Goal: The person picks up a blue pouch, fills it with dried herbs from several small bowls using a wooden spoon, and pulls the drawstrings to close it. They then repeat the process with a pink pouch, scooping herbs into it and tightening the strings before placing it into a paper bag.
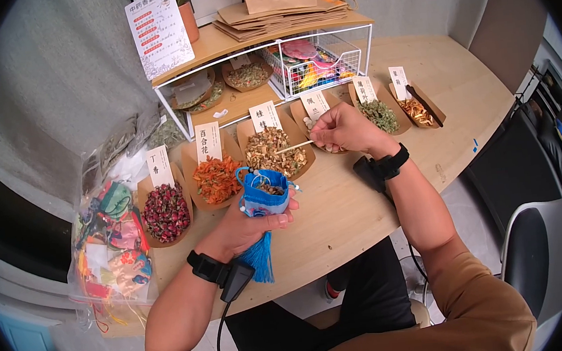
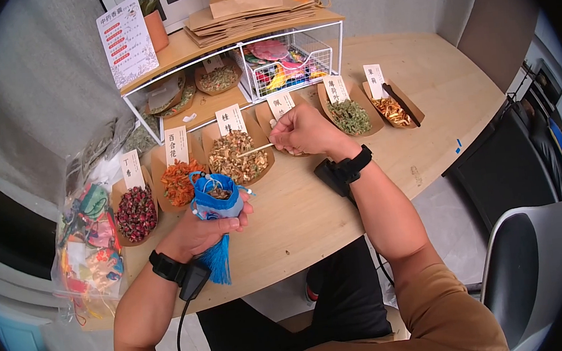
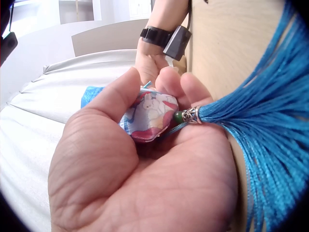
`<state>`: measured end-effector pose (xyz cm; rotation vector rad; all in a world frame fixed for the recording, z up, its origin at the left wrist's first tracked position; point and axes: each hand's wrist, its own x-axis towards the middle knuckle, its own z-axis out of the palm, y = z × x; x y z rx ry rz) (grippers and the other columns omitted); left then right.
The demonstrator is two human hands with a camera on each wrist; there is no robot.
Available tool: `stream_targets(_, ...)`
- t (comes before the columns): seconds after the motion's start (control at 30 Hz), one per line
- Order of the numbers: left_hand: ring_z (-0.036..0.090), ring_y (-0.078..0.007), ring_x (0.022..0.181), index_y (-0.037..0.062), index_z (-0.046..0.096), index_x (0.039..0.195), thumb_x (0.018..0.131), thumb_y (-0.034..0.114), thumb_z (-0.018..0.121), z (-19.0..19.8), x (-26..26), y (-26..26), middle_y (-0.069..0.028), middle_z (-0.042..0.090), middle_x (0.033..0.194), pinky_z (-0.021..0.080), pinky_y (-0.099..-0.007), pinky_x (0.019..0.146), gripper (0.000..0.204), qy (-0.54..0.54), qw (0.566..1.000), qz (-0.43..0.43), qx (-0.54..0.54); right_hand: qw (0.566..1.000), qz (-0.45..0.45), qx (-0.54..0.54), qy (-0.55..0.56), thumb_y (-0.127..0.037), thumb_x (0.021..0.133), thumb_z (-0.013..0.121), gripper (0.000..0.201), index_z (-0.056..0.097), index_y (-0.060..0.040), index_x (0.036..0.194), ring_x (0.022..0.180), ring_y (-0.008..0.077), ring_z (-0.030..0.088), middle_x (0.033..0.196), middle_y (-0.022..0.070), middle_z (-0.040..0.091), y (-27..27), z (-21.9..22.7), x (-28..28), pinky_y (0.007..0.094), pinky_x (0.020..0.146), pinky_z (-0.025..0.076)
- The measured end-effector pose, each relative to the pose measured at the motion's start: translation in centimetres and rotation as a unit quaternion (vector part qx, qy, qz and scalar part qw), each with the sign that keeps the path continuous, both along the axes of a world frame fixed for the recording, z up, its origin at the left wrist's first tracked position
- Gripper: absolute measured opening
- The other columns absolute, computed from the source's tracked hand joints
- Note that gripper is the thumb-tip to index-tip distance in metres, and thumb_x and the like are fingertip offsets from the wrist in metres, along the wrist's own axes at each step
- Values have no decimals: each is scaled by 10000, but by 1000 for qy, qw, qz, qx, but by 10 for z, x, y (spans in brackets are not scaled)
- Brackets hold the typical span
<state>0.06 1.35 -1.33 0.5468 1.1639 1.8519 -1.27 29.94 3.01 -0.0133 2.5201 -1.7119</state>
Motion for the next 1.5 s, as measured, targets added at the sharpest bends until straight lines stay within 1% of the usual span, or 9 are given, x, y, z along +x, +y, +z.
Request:
stream_targets(0.13,617,-160,964,4,529,1270,802,-44,683,-1,0,0,-91,623,1108,515,-305,833,495,8,1000,2,6,1000,-16,-14,0,-35,873,659,71,681,22,838,557,64,560,687,39,660,4,-5,-4,203,494,457)
stream_targets(0.3,598,-139,1021,44,534,1248,768,-42,724,-1,-2,0,-63,625,1099,503,-300,883,523,-7,1000,-8,-2,999,-26,-31,-5,12,861,633,43,664,38,849,566,80,573,708,61,665,6,-7,-8,217,498,470)
stream_targets(0.63,598,-134,1014,47,535,1249,770,-36,729,0,-2,-1,-63,623,1103,503,-295,875,524,-7,1000,-8,-9,998,-40,-51,-9,-51,858,686,81,673,29,855,567,78,580,709,58,669,8,-7,-9,212,485,468)
stream_targets(0.73,614,-160,953,-3,526,1272,798,-49,680,-1,0,0,-89,624,1101,509,-300,822,501,11,1000,1,3,997,-43,-57,-7,-55,857,690,85,674,28,853,563,76,577,705,55,667,9,-8,-9,211,479,464)
stream_targets(0.93,614,-160,950,-4,526,1272,798,-46,683,-3,0,0,-92,624,1099,506,-297,819,501,8,1000,2,9,997,-48,-63,-4,-53,853,688,83,675,29,850,560,76,574,703,52,661,9,-8,-10,212,476,460)
stream_targets(1.0,606,-149,994,27,530,1259,781,-42,711,-3,-2,0,-76,625,1098,512,-302,858,515,-1,1000,-5,2,997,-50,-66,-4,-48,849,687,79,675,30,848,558,78,573,701,52,659,10,-8,-10,213,473,458)
stream_targets(1.23,597,-141,1024,48,533,1255,771,-30,731,0,-2,0,-61,623,1095,512,-298,868,529,-5,1000,-11,0,994,-36,-100,21,-50,853,679,81,679,30,861,573,76,574,719,49,661,12,-4,-6,207,502,465)
stream_targets(1.33,618,-162,948,-3,529,1268,797,-45,687,0,0,0,-100,624,1103,508,-301,818,498,6,1000,2,7,992,-20,-120,39,-65,871,669,93,686,27,873,578,67,574,726,44,666,10,1,-3,199,514,467)
stream_targets(1.5,617,-161,947,0,531,1266,799,-44,685,1,1,0,-100,623,1106,507,-299,818,494,9,1000,5,9,986,20,-152,70,-41,857,670,76,686,29,882,603,54,579,745,41,675,6,13,7,198,524,470)
